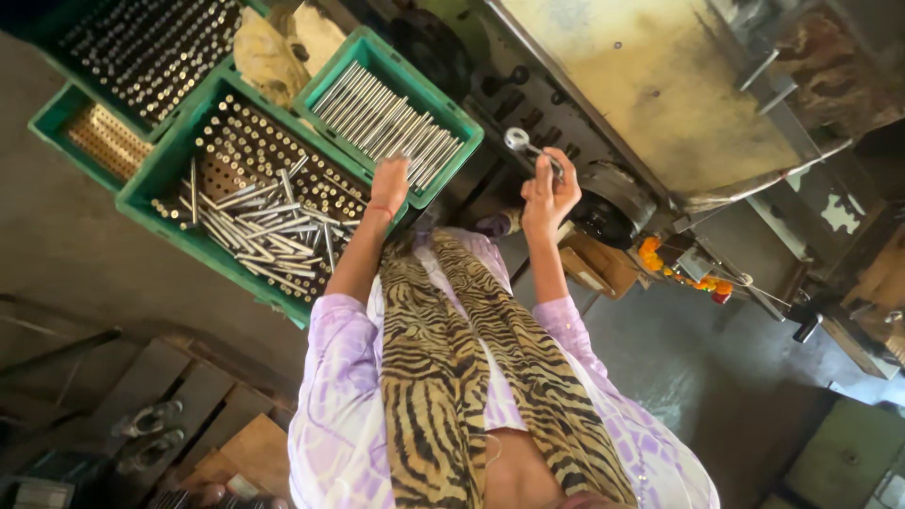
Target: The person repeatedly picks up metal rods from a green crate, inserts them into a grinding machine, and operates a lever to process them. After each cycle, the person removes the rod and places it back into the crate. The process is repeated continuously throughout the clip.
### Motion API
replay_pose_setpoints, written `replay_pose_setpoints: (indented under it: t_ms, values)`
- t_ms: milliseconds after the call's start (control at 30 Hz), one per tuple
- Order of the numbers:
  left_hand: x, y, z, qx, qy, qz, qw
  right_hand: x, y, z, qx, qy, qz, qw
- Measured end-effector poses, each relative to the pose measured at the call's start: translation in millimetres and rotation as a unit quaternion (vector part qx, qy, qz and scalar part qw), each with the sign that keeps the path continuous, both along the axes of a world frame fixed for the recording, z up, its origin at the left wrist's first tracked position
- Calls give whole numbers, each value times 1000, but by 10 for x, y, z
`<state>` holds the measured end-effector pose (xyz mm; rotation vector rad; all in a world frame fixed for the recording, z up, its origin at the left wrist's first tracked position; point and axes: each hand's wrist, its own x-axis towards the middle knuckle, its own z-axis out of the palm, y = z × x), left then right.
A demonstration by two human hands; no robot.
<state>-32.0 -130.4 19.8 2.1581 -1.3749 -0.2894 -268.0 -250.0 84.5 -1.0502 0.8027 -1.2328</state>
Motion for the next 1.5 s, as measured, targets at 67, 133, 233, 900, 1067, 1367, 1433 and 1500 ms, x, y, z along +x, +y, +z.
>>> replay_pose_setpoints:
  t_ms: [67, 133, 233, 900, 1067, 1367, 1433, 1500]
  values:
    - [46, 78, 5, -123, -62, -51, 989, -128, 57, -116, 5, 29, -8, 1000]
    - [121, 294, 44, 27, 19, -7, 999, -263, 123, -213, 4, 70, -24, 997]
    - [170, 716, 73, 154, -25, 5, 988, -427, 180, -315, -14, 114, -28, 993]
    - [179, 801, -115, 183, -179, -89, 963, -422, 377, -325, -36, 166, -9, 985]
    - [533, 836, 198, 141, -115, -41, 982, -405, 313, -237, -42, 170, 15, 984]
    - [-636, -235, 789, -251, 782, 55, 568, 46, 136, 153, -78, 137, 51, 986]
    - [-890, -361, 873, -254, 672, -45, 694, 85, 116, 252, -69, 121, 42, 989]
    - [-998, -407, 961, -308, 447, -159, 824, 62, 121, 316, -55, 100, 42, 993]
